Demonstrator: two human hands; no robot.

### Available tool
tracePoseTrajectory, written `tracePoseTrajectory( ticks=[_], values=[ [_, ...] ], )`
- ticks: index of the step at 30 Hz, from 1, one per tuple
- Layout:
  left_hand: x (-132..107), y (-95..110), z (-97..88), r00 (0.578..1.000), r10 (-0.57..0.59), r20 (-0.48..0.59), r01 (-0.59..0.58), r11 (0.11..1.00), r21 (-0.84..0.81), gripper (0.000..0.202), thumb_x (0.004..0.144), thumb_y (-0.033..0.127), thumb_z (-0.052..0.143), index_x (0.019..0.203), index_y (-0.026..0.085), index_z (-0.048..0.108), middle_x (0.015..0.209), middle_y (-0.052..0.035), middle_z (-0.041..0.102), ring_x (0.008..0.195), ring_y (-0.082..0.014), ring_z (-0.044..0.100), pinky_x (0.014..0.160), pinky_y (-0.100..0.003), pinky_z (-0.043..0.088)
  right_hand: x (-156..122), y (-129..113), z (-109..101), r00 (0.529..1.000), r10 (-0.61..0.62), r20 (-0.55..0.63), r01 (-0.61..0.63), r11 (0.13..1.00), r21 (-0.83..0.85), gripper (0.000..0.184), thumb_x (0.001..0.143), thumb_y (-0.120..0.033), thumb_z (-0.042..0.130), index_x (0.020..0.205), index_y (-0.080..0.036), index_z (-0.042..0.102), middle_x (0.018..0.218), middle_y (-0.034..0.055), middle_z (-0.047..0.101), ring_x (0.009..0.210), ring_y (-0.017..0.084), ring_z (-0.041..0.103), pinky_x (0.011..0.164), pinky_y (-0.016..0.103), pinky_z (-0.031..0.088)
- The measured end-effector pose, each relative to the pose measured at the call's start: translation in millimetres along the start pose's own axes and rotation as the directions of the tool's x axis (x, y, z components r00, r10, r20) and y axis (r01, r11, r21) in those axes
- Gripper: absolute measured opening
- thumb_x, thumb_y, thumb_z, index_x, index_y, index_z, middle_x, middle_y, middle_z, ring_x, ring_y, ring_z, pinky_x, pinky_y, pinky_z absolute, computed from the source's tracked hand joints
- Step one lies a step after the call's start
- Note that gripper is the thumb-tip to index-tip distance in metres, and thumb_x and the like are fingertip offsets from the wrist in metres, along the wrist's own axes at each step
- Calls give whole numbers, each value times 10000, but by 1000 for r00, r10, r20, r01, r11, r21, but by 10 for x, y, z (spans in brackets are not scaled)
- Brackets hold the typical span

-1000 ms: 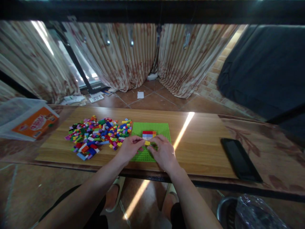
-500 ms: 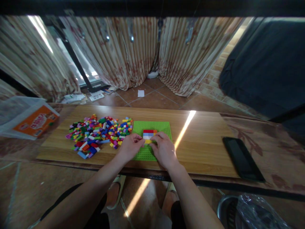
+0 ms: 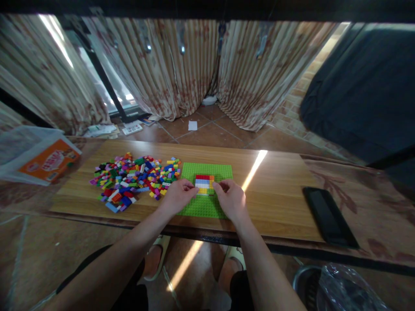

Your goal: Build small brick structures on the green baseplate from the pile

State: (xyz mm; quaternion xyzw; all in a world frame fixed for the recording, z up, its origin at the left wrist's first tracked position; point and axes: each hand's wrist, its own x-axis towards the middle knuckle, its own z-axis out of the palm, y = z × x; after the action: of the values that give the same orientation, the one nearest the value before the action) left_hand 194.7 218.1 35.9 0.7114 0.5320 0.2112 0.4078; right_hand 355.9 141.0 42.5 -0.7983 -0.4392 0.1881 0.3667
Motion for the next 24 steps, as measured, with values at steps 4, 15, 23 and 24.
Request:
tracePoseTrajectory(
  ticks=[4, 15, 23, 24],
  values=[
    [6, 12, -4, 1000, -3, -13, 3, 1000, 18, 136, 732, 273, 681, 706, 142, 657, 714, -57, 698, 646, -150, 619, 587, -248, 449, 0, -44, 71, 1000, 1, 11, 0, 994, -111, 375, 747, -544, 619, 838, -185, 678, 762, 37, 700, 696, 180, 629, 620, 290, 434],
    [35, 18, 5, 1000, -17, 5, 16, 1000, 15, 145, 738, 281, 674, 687, 145, 668, 668, -51, 690, 618, -153, 624, 581, -256, 472, 34, -103, 145, 1000, -16, 27, 21, 981, -194, 286, 745, -430, 682, 857, -173, 628, 741, 36, 685, 688, 188, 630, 626, 299, 429],
    [-12, 43, -78, 989, -35, 142, 58, 986, -158, 165, 806, 274, 596, 717, 137, 621, 642, -44, 685, 482, -106, 572, 464, -207, 408, 22, -65, 124, 998, -22, 51, 30, 987, -156, 336, 734, -465, 676, 894, -171, 642, 766, 44, 697, 702, 193, 638, 630, 296, 437],
    [-6, 51, -141, 986, -34, 160, 65, 979, -194, 189, 832, 280, 562, 724, 135, 617, 645, -45, 684, 467, -98, 560, 452, -201, 399, 27, -44, 114, 999, -14, 53, 20, 991, -131, 351, 733, -482, 669, 897, -172, 652, 775, 45, 702, 708, 192, 642, 631, 294, 439]
  ],
)
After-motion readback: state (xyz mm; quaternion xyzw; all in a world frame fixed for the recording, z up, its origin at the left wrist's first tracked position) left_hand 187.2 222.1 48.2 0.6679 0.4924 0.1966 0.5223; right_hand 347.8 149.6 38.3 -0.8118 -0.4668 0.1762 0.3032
